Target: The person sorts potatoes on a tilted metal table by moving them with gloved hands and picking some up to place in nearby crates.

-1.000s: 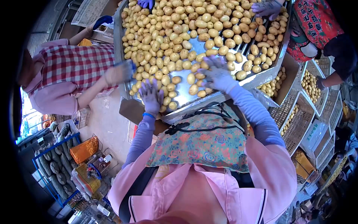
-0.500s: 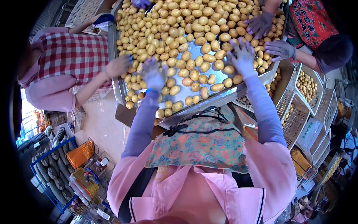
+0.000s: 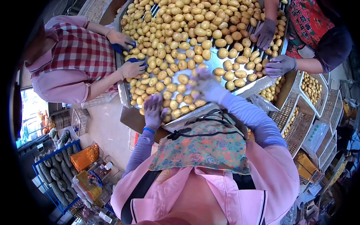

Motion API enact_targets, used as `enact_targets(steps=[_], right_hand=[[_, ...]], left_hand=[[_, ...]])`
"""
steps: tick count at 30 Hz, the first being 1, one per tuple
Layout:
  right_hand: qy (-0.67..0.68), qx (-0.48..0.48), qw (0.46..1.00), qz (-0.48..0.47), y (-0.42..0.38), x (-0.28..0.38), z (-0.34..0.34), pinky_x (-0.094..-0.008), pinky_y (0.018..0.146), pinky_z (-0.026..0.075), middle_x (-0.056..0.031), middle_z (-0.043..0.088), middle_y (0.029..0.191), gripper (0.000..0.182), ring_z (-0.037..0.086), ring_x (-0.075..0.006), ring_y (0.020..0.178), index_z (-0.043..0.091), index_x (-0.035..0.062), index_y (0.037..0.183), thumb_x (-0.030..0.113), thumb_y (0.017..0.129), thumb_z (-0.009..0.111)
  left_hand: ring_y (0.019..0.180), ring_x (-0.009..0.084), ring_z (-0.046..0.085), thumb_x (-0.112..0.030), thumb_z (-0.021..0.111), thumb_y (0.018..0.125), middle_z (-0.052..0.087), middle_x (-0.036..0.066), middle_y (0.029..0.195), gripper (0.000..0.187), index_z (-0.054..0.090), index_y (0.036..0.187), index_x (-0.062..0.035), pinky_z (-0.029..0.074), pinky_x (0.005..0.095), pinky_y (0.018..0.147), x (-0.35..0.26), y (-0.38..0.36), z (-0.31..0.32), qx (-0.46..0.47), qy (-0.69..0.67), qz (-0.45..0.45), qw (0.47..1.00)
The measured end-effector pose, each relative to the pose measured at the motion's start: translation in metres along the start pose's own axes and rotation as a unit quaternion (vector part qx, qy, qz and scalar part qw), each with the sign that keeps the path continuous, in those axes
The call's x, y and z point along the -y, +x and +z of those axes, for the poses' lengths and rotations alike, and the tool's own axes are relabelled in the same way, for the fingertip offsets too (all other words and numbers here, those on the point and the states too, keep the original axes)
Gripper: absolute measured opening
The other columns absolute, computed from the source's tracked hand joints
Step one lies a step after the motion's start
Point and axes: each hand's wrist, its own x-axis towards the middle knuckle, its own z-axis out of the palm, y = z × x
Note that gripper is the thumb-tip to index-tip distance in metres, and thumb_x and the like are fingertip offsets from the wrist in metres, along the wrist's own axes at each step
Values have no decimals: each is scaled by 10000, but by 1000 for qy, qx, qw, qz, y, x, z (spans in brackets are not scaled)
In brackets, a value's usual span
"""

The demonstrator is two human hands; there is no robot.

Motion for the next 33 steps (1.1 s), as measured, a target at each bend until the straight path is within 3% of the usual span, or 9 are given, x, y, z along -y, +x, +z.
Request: enact_targets(steps=[6,8,10,12,18,22,26,28,33], right_hand=[[131,32,977,-164,91,25,5,-523,1141,339,-65,588,1382,325,476,-307,1355,753,244,1061,486,852,691],[239,104,960,99,119,3,-21,-448,946,510,-74,682,1199,246,657,-268,1093,755,225,1020,413,885,671],[256,-32,937,235,129,-19,-76,-425,763,558,-89,709,1115,227,705,-269,889,746,209,1044,349,913,625],[-56,-71,974,208,143,-72,-78,-452,757,560,-116,706,1107,248,705,-277,923,726,199,1107,305,919,604],[-151,149,949,232,168,-72,-69,-460,865,560,-109,660,1202,310,670,-276,1090,696,222,1202,217,909,594],[17,74,965,249,118,-75,-61,-414,896,523,-112,669,1197,287,663,-306,1091,688,206,1136,321,875,653],[366,-257,868,217,-25,-64,-64,-356,900,486,-119,649,1083,349,627,-228,1056,614,30,1158,261,903,669],[511,-42,736,442,-108,-24,-131,-265,725,475,-26,605,860,217,573,-115,781,604,26,1044,195,920,662],[381,282,846,243,-292,-7,-81,-358,868,524,-137,718,1048,365,680,-247,928,624,43,1260,199,931,639]], left_hand=[[1507,427,178,-488,482,971,235,174,1639,724,335,1550,-78,77,623,1193,-21,44,14,-134,167,-178,960],[1486,427,233,-443,544,937,298,190,1605,737,349,1532,-54,132,612,1192,-56,45,50,-132,-68,-141,979],[1482,422,246,-435,569,928,328,203,1587,738,354,1533,-71,138,598,1196,-84,42,2,-31,-64,-96,993],[1476,421,264,-417,605,910,315,218,1586,799,302,1559,-62,131,587,1201,-74,35,8,-37,-80,41,995],[1454,398,307,-489,529,955,360,208,1561,723,347,1551,-124,101,620,1191,-56,98,0,-61,-14,-79,995],[1459,406,287,-521,527,948,371,219,1548,771,356,1524,-38,118,609,1196,-66,106,36,-144,-66,-82,984],[1509,425,158,-541,499,967,237,252,1608,805,271,1570,-57,71,569,1215,-33,74,4,-6,16,26,1000],[1509,422,162,-549,487,972,247,270,1599,795,266,1576,-83,66,578,1211,5,63,6,-49,20,-96,994],[1503,460,156,-596,377,987,233,313,1596,817,275,1557,-19,4,610,1202,-9,120,11,18,168,-231,958]])
